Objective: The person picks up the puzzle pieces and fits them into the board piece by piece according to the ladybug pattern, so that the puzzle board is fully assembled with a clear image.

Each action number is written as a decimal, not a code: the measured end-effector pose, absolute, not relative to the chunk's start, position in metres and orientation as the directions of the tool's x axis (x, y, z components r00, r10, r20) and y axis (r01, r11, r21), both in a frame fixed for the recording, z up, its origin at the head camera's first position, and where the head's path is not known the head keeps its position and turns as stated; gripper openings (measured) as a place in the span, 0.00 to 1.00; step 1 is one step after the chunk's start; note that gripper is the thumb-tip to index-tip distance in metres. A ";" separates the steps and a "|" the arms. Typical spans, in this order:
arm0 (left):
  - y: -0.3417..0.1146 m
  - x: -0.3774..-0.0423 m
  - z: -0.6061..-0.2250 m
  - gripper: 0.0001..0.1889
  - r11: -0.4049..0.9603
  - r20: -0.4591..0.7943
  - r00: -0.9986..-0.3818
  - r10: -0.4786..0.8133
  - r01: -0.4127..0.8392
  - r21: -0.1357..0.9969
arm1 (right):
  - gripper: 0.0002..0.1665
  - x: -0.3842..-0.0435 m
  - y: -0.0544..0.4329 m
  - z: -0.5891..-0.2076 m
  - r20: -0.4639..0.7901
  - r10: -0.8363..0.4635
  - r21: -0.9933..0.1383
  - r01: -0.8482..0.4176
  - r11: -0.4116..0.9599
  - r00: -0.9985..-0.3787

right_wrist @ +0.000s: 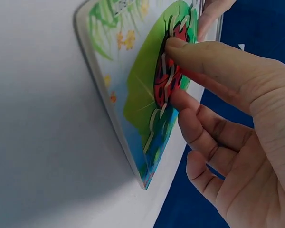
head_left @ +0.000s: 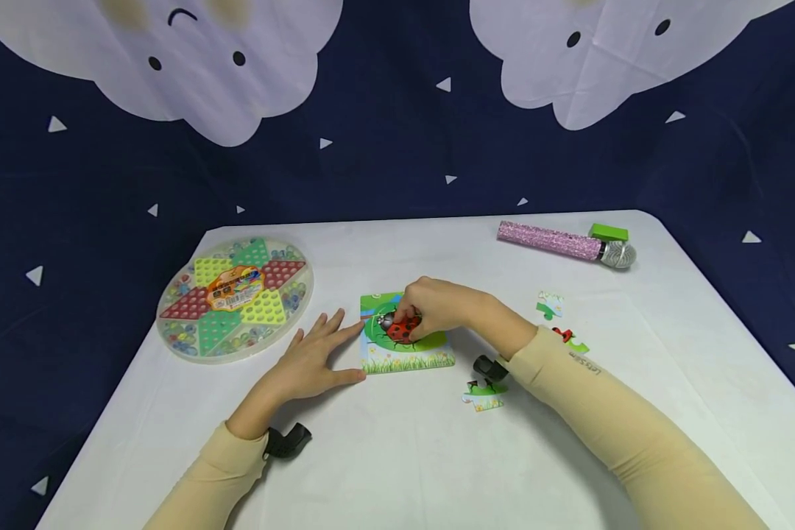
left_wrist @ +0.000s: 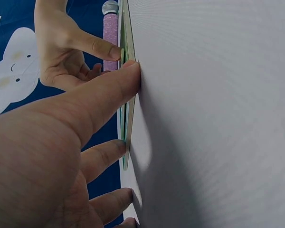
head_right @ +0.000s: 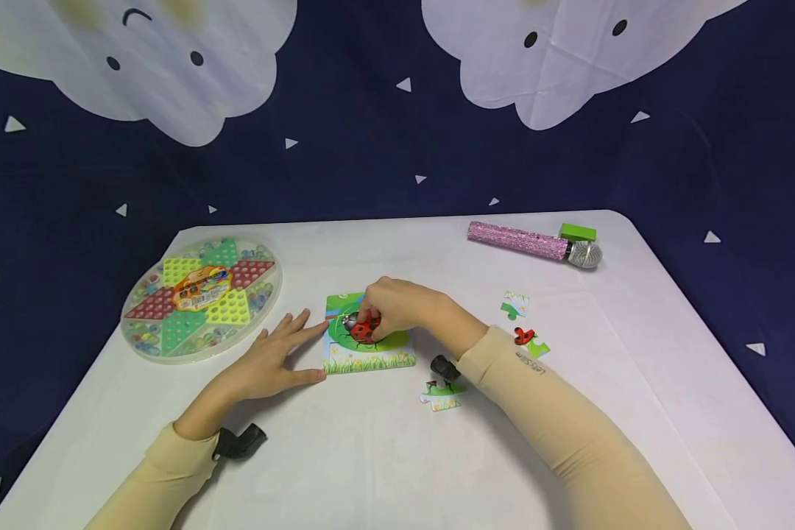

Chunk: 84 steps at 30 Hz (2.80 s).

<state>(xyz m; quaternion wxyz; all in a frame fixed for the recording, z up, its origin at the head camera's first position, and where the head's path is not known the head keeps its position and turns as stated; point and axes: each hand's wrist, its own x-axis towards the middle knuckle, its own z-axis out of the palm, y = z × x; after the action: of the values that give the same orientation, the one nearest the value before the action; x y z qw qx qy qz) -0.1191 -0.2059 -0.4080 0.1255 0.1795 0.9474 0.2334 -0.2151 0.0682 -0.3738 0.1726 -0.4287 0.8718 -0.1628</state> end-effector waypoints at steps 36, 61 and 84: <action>-0.206 -0.119 -0.408 0.46 0.827 -0.155 -0.905 0.396 0.278 0.488 | 0.20 -0.202 0.063 -0.368 -0.159 -0.787 -0.285 -0.736 0.614 -0.596; -0.208 -0.119 -0.412 0.46 0.804 -0.127 -0.901 0.415 0.297 0.516 | 0.23 -0.205 0.070 -0.373 -0.140 -0.801 -0.346 -0.729 0.591 -0.582; -0.209 -0.122 -0.413 0.47 0.825 -0.150 -0.905 0.398 0.281 0.490 | 0.21 -0.206 0.078 -0.365 -0.078 -0.815 -0.353 -0.749 0.561 -0.574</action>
<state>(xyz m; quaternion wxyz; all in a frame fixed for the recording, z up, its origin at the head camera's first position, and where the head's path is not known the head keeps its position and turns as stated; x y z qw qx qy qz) -0.1218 -0.2090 -0.4126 0.1239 0.1793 0.9472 0.2350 -0.2060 0.0778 -0.3653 0.1168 -0.4465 0.8757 -0.1420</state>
